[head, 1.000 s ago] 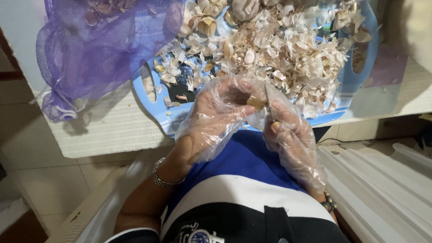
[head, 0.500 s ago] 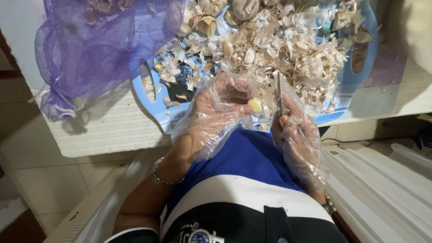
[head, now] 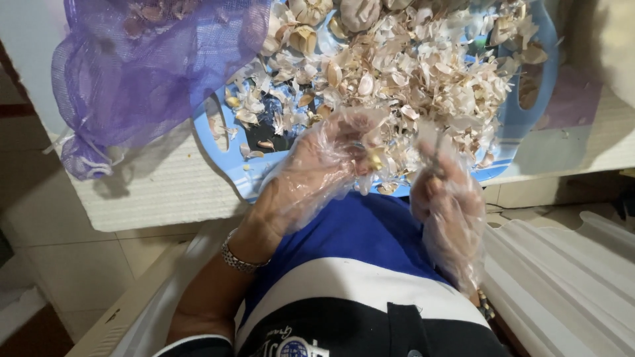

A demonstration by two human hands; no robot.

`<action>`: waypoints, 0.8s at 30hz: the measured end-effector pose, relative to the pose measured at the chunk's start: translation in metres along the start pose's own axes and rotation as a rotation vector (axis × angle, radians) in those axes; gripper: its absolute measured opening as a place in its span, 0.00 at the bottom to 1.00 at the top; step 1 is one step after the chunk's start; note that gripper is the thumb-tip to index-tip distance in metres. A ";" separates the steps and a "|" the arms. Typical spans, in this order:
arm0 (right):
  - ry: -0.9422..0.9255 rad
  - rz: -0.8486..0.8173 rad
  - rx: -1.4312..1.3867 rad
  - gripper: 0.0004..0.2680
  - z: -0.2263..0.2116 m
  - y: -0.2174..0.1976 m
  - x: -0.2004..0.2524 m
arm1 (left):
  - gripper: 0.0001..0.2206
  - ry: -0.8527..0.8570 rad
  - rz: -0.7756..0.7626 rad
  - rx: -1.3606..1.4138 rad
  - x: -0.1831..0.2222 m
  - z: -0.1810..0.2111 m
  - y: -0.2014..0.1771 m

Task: Peeling garlic cloves by hand using a small knife to trim the ends and remove the skin.

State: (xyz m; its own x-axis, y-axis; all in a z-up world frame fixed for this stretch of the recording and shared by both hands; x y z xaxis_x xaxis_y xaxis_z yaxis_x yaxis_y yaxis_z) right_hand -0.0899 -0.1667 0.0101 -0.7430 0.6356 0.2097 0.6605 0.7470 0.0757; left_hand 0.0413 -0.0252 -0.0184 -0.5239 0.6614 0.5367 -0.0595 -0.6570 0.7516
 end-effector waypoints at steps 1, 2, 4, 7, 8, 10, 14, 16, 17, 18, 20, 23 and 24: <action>-0.067 0.019 -0.053 0.17 -0.003 -0.001 0.004 | 0.20 -0.056 0.055 -0.050 0.004 0.008 0.009; -0.135 0.038 -0.105 0.18 -0.006 -0.002 0.009 | 0.18 -0.111 0.110 -0.100 0.009 0.016 0.018; -0.284 -0.482 -0.317 0.27 0.013 -0.010 -0.017 | 0.15 -0.074 0.004 0.004 0.007 0.007 0.015; -0.291 -0.657 -0.299 0.25 -0.010 0.003 0.008 | 0.16 -0.003 -0.164 0.069 0.008 0.004 0.012; -0.157 -0.305 -0.078 0.14 -0.020 0.005 0.017 | 0.19 0.032 -0.226 0.028 0.009 0.005 0.012; -0.223 -0.364 0.033 0.16 -0.039 0.021 0.010 | 0.18 0.048 -0.183 -0.097 0.011 0.005 0.017; -0.136 -0.259 0.237 0.16 -0.031 0.015 0.016 | 0.21 0.137 -0.111 -0.386 0.012 0.008 0.027; -0.162 -0.258 0.176 0.17 -0.018 0.006 0.016 | 0.20 0.110 -0.117 -0.400 0.013 0.010 0.032; -0.188 -0.259 0.114 0.17 -0.012 0.002 0.017 | 0.19 0.082 -0.121 -0.415 0.014 0.010 0.034; -0.187 -0.260 0.114 0.17 -0.008 0.001 0.018 | 0.19 0.082 -0.120 -0.414 0.014 0.008 0.033; -0.181 -0.222 0.011 0.17 0.000 -0.002 0.018 | 0.18 0.042 -0.106 -0.305 0.014 0.004 0.033; -0.172 -0.166 -0.142 0.20 0.010 -0.007 0.019 | 0.18 0.012 -0.123 -0.237 0.014 0.003 0.031; -0.172 -0.167 -0.142 0.20 0.027 -0.003 -0.013 | 0.18 0.013 -0.124 -0.237 0.014 0.004 0.029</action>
State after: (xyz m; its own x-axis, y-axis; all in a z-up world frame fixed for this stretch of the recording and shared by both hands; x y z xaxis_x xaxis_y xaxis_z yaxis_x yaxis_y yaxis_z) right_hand -0.0854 -0.1720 -0.0190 -0.8422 0.5390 0.0148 0.5270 0.8170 0.2339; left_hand 0.0358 -0.0337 0.0129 -0.5108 0.7383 0.4404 -0.3200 -0.6387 0.6997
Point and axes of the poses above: each hand's wrist, its own x-axis away from the middle knuckle, its own y-axis out of the palm, z = x × y, the point moved 4 cm from there along -x, towards the middle knuckle, and after that the axes turned 11 degrees about z, right-handed, at the moved point
